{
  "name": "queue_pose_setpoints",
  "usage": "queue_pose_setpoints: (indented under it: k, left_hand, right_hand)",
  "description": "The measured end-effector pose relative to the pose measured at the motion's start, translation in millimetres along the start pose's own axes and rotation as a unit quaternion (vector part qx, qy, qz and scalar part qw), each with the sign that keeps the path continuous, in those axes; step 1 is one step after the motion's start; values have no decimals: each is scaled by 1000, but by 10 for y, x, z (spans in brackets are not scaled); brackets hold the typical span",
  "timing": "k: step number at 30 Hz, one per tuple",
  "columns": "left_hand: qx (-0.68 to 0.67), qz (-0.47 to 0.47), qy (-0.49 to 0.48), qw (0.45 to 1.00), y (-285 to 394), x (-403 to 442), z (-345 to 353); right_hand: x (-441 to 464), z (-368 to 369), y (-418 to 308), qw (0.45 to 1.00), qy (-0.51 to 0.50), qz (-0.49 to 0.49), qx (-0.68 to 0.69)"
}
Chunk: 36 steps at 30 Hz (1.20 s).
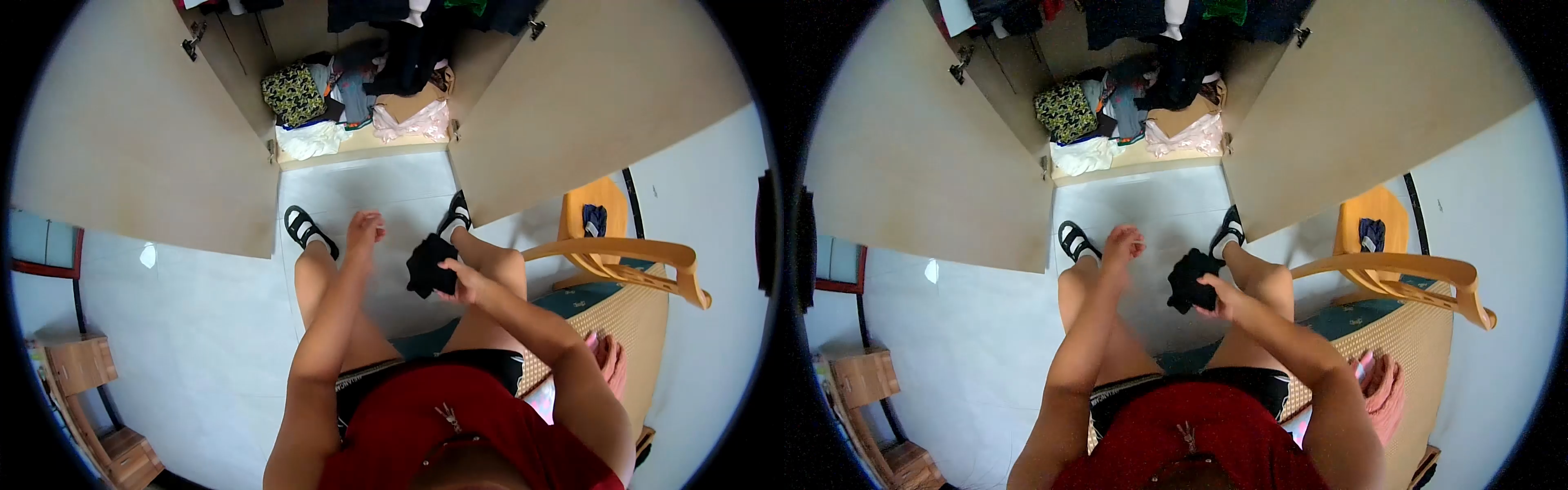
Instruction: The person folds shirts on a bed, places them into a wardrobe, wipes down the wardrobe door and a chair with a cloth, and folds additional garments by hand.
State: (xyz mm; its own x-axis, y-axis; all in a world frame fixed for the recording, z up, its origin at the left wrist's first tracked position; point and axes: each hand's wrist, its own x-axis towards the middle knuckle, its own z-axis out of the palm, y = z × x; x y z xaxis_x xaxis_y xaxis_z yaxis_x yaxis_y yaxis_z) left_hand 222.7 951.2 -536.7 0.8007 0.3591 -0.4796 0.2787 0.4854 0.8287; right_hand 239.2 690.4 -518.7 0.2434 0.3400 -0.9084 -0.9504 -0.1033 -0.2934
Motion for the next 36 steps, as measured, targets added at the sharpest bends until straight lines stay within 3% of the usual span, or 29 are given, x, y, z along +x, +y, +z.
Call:
queue_pose_setpoints:
  k: [3,5,6,7,8,10,11,13,16,17,22,29,32,34,36]
  left_hand:
    - [-55,4,31,998,204,377,-63]
    - [-68,-3,36,997,156,624,-136]
    - [-75,-7,39,996,111,736,-158]
    - [-72,-15,43,996,85,793,-172]
    - [-67,-37,42,996,-22,865,-232]
    - [-52,-83,41,994,-225,1046,-373]
    - [-36,-166,72,983,-134,1083,-326]
    - [-49,-103,26,993,145,1106,-142]
    - [-60,-49,-36,996,380,1148,-12]
    - [-60,-38,-55,996,421,1148,1]
    - [-66,-154,-52,984,630,1072,55]
    - [-114,-185,-76,973,766,1003,-28]
    - [-129,-197,-46,971,783,1015,-80]
    - [-134,-208,-33,968,788,1023,-96]
    - [-139,-221,-27,965,785,1028,-87]
  right_hand:
    - [248,614,-903,997,37,-36,-55]
    - [632,1104,-1705,980,-68,-179,-49]
    - [632,1435,-2159,953,-195,-230,-30]
    - [651,1740,-2572,936,-224,-269,-37]
    - [560,2067,-2817,925,-166,-342,-18]
    - [870,2340,-3227,928,-69,-359,-68]
    - [1107,2291,-3391,925,-38,-362,-111]
    - [1745,2101,-3561,912,23,-357,-201]
    - [2457,1500,-3684,915,18,-331,-231]
    - [2708,1281,-3676,915,76,-322,-233]
    - [3388,583,-3755,917,226,-286,-164]
    - [4070,376,-4099,931,184,-314,-27]
    - [4281,547,-4182,916,109,-386,24]
    - [4247,861,-4235,929,59,-356,82]
    - [4536,1025,-4374,917,97,-376,93]
